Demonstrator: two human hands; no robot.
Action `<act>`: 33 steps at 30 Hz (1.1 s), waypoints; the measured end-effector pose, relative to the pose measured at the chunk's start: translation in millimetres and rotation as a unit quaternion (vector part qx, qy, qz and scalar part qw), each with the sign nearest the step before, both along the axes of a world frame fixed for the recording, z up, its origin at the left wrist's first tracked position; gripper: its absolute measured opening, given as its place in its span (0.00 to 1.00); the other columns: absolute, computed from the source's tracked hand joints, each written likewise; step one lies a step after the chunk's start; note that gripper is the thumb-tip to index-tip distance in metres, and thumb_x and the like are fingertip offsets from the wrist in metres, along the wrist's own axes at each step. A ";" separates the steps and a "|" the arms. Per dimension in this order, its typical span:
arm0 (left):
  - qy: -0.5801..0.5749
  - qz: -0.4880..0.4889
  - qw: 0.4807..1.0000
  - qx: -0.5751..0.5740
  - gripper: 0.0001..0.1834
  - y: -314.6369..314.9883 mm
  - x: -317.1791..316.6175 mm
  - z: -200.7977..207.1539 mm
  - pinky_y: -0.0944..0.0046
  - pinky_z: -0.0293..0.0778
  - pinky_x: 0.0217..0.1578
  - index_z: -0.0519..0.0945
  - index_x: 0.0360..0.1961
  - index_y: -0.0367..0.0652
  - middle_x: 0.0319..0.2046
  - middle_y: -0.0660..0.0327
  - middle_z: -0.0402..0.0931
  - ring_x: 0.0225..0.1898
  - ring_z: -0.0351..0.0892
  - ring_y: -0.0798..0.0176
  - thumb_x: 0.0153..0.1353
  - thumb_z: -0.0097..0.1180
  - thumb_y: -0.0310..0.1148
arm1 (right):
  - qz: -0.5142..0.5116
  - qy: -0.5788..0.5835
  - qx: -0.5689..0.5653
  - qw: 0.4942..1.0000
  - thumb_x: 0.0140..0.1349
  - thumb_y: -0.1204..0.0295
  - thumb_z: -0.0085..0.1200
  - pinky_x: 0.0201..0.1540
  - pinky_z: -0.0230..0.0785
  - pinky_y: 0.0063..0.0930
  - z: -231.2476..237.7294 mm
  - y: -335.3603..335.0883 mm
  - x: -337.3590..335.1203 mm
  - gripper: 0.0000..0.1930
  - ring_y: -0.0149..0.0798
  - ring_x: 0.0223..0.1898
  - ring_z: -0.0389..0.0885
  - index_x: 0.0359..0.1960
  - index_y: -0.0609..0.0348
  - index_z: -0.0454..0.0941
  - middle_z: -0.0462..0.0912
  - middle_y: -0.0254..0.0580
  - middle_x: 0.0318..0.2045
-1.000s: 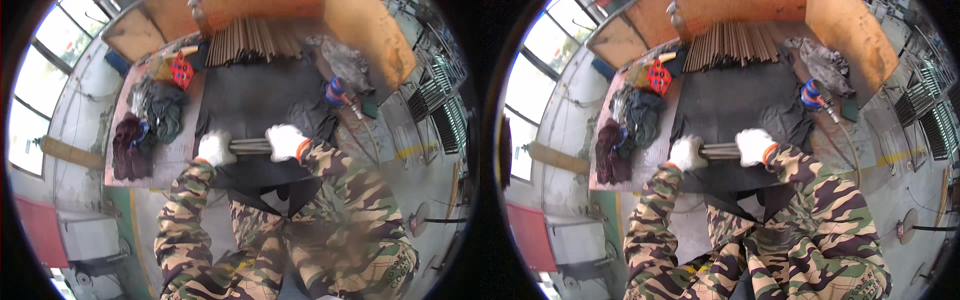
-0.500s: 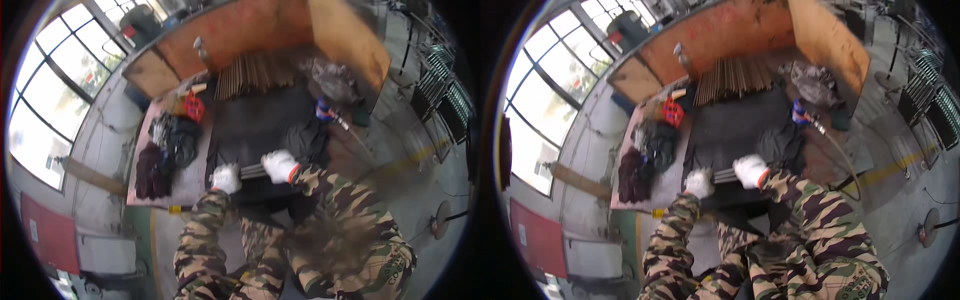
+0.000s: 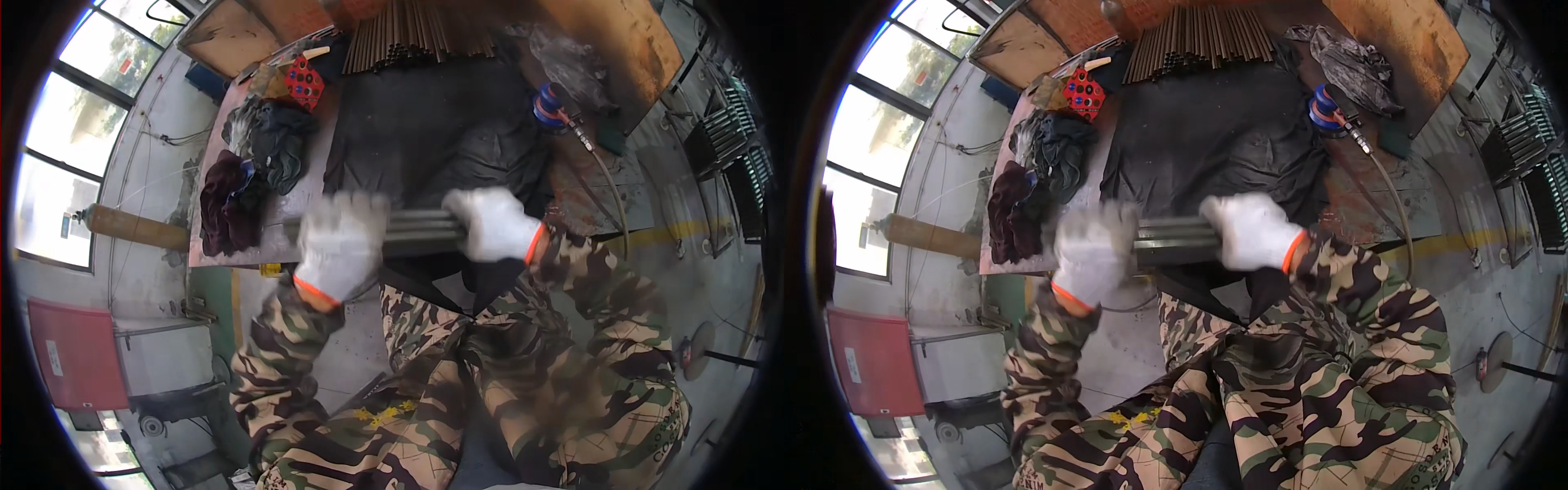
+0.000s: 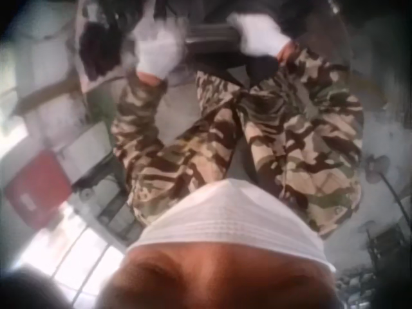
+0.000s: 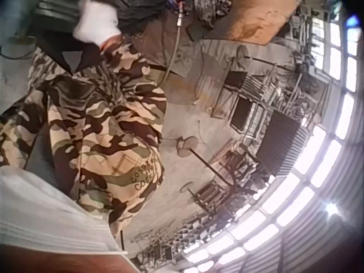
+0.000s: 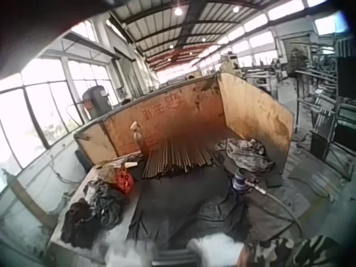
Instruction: Cleaning a bundle of metal rods using an abrasive pad
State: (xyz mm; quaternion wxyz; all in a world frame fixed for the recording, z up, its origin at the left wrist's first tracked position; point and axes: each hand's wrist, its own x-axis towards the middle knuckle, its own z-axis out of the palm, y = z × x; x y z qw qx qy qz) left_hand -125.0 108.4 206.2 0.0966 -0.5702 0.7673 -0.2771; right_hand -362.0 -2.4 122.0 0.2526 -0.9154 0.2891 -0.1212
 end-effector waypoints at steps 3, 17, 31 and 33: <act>0.068 -0.138 0.974 -0.168 0.24 -49.0 2.8 38.7 0.43 0.76 0.54 0.83 0.51 0.46 0.44 0.56 0.80 0.50 0.81 0.48 0.49 0.70 0.34 | -0.062 -0.135 -0.055 0.987 0.52 0.68 0.67 0.42 0.83 0.51 1.6 -38.2 -0.1 0.18 0.59 0.38 0.90 0.47 0.53 0.81 0.89 0.52 0.32; 0.314 0.129 0.939 0.049 0.50 7.9 57.6 -165.6 0.28 0.50 0.77 0.64 0.78 0.39 0.76 0.35 0.60 0.77 0.57 0.25 0.62 0.68 0.53 | -0.290 -0.335 0.052 0.895 0.60 0.76 0.65 0.49 0.78 0.31 -77.1 -87.7 -59.4 0.16 0.31 0.41 0.87 0.50 0.60 0.82 0.88 0.38 0.39; 0.353 0.130 0.925 0.049 0.50 73.9 78.7 -171.3 0.28 0.45 0.79 0.66 0.78 0.42 0.75 0.38 0.62 0.78 0.56 0.29 0.55 0.72 0.44 | -0.306 -0.389 0.139 0.858 0.59 0.80 0.64 0.45 0.78 0.28 -77.5 -65.5 -83.5 0.12 0.27 0.36 0.85 0.46 0.62 0.84 0.89 0.34 0.34; 0.364 0.122 0.922 0.045 0.49 74.0 82.5 -170.7 0.28 0.47 0.79 0.67 0.77 0.40 0.75 0.38 0.64 0.78 0.58 0.29 0.54 0.73 0.40 | -0.325 -0.401 0.150 0.843 0.60 0.79 0.65 0.44 0.77 0.27 -75.9 -65.3 -81.2 0.11 0.27 0.37 0.85 0.45 0.62 0.84 0.88 0.34 0.33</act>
